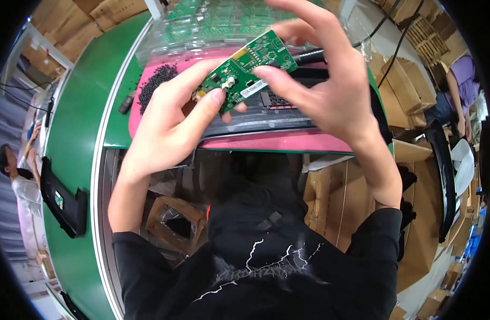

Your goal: Mounting circuit boards into plastic casings and securing them with an electric screwdriver in a factory setting.

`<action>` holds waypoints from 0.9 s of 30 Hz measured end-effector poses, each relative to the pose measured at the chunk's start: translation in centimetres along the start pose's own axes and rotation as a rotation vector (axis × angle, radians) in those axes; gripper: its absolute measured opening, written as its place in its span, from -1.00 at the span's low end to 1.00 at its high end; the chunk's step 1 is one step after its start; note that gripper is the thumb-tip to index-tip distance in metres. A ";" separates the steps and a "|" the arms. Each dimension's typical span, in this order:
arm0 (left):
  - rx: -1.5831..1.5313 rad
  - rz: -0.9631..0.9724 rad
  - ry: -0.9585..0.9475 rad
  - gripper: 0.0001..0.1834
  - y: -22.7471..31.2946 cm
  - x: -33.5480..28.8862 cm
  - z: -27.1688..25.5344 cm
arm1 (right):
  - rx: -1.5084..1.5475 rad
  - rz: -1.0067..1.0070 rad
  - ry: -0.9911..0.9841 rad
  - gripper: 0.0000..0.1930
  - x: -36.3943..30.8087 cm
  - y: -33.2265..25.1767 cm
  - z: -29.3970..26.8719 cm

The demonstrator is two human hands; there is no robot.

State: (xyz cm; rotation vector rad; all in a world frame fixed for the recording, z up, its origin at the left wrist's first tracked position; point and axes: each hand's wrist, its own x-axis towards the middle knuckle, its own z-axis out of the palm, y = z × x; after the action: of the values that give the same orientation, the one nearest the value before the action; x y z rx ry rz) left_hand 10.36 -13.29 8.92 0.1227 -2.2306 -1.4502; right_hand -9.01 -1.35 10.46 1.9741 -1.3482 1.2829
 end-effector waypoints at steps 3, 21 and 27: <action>0.088 0.011 -0.051 -0.58 -1.2 1.3 0.1 | -0.087 0.062 -0.161 -0.41 -1.7 0.4 -1.9; 0.293 -0.152 -0.435 -0.43 -11.7 9.7 0.3 | 0.060 0.668 -0.371 -0.48 -10.9 8.5 -0.2; 0.460 -0.153 -0.478 -0.41 -12.7 9.1 1.0 | 0.063 0.763 -0.511 -0.48 -11.6 8.7 0.7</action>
State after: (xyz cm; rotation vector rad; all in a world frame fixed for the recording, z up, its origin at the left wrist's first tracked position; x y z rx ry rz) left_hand -0.35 -20.90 0.47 0.1048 -2.9814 -1.0902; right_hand -17.61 0.03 -1.14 1.9722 -2.5068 1.1312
